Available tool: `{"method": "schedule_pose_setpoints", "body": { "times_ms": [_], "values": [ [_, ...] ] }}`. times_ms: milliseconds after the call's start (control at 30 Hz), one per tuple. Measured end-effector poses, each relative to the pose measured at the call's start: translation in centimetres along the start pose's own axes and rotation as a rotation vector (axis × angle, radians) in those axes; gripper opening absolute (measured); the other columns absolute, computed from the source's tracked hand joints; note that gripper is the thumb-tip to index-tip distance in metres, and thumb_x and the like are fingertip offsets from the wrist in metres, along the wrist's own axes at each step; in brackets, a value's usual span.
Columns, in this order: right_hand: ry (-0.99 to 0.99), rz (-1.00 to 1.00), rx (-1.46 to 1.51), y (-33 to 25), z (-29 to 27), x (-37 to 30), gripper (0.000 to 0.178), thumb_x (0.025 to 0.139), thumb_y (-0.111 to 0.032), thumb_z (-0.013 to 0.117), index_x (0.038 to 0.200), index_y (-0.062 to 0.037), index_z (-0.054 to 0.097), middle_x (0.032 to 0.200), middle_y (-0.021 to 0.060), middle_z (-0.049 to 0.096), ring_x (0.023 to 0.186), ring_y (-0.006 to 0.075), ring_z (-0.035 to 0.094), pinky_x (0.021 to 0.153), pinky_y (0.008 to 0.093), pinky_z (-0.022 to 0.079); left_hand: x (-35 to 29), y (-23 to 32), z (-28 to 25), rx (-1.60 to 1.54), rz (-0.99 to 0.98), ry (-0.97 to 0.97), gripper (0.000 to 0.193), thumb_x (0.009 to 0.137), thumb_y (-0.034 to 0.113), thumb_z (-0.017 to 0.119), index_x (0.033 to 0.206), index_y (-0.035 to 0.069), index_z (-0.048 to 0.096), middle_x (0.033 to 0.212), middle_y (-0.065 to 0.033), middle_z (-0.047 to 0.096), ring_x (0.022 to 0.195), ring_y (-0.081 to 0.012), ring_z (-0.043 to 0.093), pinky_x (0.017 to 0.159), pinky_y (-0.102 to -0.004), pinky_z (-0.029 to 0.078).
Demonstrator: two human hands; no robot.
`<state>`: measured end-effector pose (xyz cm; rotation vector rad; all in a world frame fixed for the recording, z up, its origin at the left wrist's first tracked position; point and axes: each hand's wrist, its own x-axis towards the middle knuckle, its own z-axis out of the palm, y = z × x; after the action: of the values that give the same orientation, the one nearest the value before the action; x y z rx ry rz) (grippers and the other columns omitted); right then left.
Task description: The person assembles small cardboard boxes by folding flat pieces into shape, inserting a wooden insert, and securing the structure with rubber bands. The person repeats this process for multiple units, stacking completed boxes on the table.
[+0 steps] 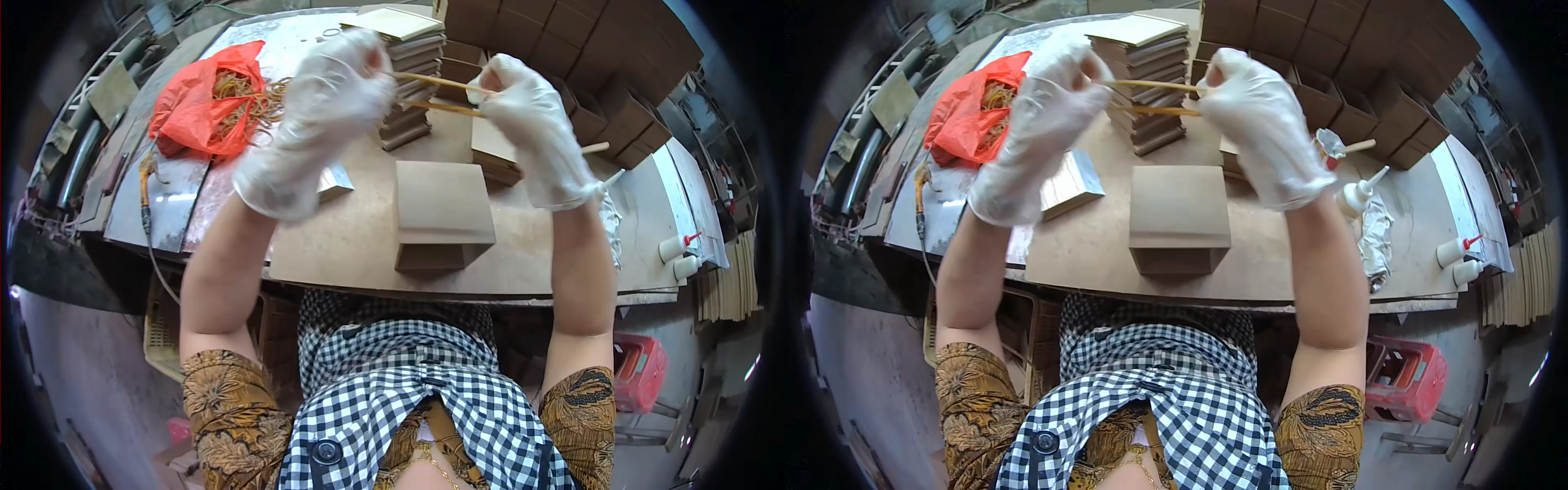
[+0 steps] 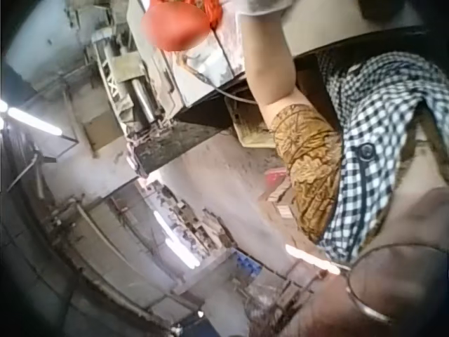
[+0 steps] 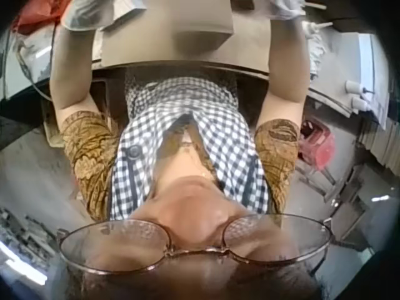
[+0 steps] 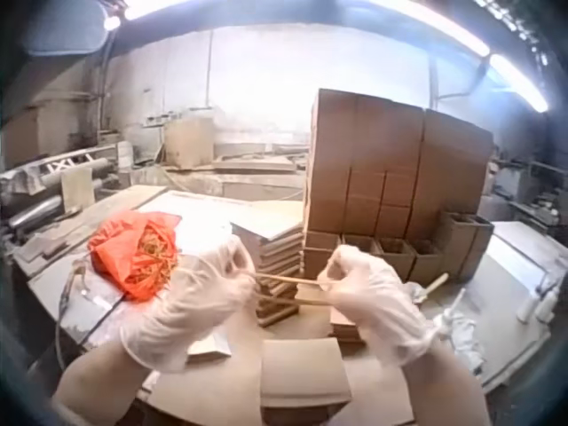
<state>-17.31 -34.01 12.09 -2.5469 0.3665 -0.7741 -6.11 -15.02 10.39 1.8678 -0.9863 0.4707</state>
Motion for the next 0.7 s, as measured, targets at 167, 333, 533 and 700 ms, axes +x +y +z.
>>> {"method": "schedule_pose_setpoints", "body": {
  "times_ms": [167,333,533,700],
  "values": [
    [-0.338,0.334,0.411,6.1,-2.2,-0.4,0.012,0.081,-0.014,0.072,0.085,-0.0082,0.062,0.081,0.0011,0.068,0.077,0.0119,0.065,0.068,0.0291,0.048,-0.7,-3.6,0.0,-0.389,-0.364,-0.352,0.014,0.083,0.008,0.065,0.097,0.007,0.063,0.090,0.0000,0.057,0.083,-0.0110,0.052,0.074,-0.0275,0.043],
    [-0.449,0.622,0.611,10.4,1.8,-2.7,0.024,0.078,-0.002,0.077,0.091,-0.0086,0.058,0.079,0.0035,0.067,0.070,0.0116,0.068,0.055,0.0240,0.054,-3.8,-4.4,1.5,-0.355,-0.625,-0.555,0.009,0.085,0.008,0.067,0.092,0.008,0.063,0.088,0.0010,0.059,0.084,-0.0101,0.051,0.078,-0.0257,0.041],
    [-0.394,0.647,0.778,11.8,3.4,-3.7,0.012,0.083,0.001,0.066,0.092,-0.0048,0.060,0.087,0.0073,0.067,0.067,0.0132,0.065,0.057,0.0266,0.053,-4.8,-5.0,1.9,-0.615,-0.754,-0.606,0.012,0.088,0.012,0.072,0.090,0.010,0.061,0.088,0.0012,0.060,0.074,-0.0085,0.054,0.069,-0.0232,0.044],
    [-0.488,0.720,1.005,13.4,4.1,-4.5,0.014,0.081,0.005,0.061,0.094,-0.0014,0.060,0.083,0.0084,0.064,0.061,0.0119,0.058,0.054,0.0268,0.049,-5.4,-5.6,2.6,-0.608,-0.884,-0.686,0.015,0.087,0.010,0.073,0.092,0.010,0.059,0.089,0.0015,0.061,0.073,-0.0062,0.058,0.061,-0.0170,0.044]
  ]
}}
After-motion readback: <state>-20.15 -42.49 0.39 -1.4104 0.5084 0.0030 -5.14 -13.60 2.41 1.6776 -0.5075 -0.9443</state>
